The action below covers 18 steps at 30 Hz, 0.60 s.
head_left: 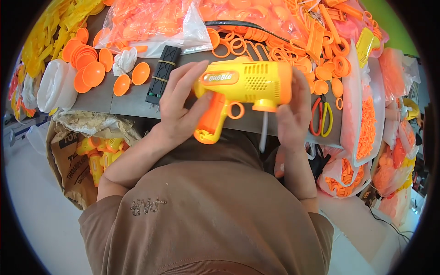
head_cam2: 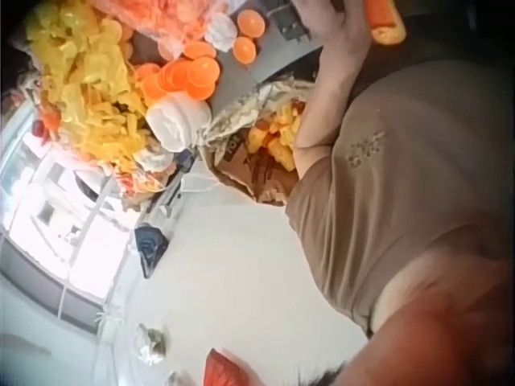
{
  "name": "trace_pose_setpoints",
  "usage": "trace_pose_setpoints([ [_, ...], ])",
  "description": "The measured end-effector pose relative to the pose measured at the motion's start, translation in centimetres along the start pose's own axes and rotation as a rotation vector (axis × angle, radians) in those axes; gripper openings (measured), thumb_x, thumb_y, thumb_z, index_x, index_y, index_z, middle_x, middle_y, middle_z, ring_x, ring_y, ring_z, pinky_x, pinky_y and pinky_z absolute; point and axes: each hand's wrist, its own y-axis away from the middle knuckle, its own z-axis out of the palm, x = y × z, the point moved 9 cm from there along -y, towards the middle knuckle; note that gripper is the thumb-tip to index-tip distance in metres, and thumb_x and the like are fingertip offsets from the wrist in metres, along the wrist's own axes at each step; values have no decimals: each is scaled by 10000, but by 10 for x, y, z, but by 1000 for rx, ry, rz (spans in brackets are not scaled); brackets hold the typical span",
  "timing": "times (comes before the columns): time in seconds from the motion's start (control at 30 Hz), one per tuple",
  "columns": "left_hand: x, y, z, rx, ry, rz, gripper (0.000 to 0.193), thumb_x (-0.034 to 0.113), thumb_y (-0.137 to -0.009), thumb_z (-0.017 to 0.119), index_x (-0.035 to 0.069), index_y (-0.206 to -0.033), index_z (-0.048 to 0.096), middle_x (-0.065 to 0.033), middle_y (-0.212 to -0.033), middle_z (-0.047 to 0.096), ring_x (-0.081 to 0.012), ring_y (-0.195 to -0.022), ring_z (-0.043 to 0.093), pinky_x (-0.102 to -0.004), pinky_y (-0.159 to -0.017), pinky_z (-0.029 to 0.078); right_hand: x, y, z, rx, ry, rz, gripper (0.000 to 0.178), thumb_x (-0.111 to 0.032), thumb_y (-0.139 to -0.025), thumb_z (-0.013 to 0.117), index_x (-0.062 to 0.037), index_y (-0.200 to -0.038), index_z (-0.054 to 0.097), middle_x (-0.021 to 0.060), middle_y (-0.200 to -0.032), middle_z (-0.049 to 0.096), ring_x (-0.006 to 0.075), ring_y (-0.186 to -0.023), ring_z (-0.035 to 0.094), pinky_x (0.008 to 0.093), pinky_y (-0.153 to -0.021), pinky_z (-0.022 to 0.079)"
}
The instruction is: Assembling and inspecting a yellow plastic toy bubble gun at a factory workbench.
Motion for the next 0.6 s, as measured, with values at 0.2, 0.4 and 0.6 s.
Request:
trace_pose_setpoints([
  [0.2, -11, 4, 29, -147, 517, -352, 469, -57, -854, 545, -7, -1298, 401, -107, -1174, 532, -146, -1064, 534, -275, -897, 445, -67, -27, 45, -224, 282, -207, 624, -86, -687, 676, -13, -1250, 416, 156, -1173, 486, 279, -1097, 494, 393, -933, 393],
  [0.4, -29, -4, -31, 245, 671, -404, 302, 43, -945, 397, -51, -1230, 437, -144, -1188, 541, -201, -1070, 540, -323, -949, 410, -46, -3, 126, -327, 802, -388, 448, -40, -681, 615, -29, -1121, 532, 199, -1063, 512, 360, -1000, 509, 432, -853, 413],
  [0.6, -2, -14, -18, -93, 151, -155, 474, 162, -845, 591, -65, -1231, 436, -177, -1209, 513, -280, -1123, 491, -384, -973, 367, -47, -24, 84, -228, 534, -444, 271, -18, -738, 580, -7, -1008, 575, 127, -968, 572, 282, -899, 564, 392, -801, 449],
])
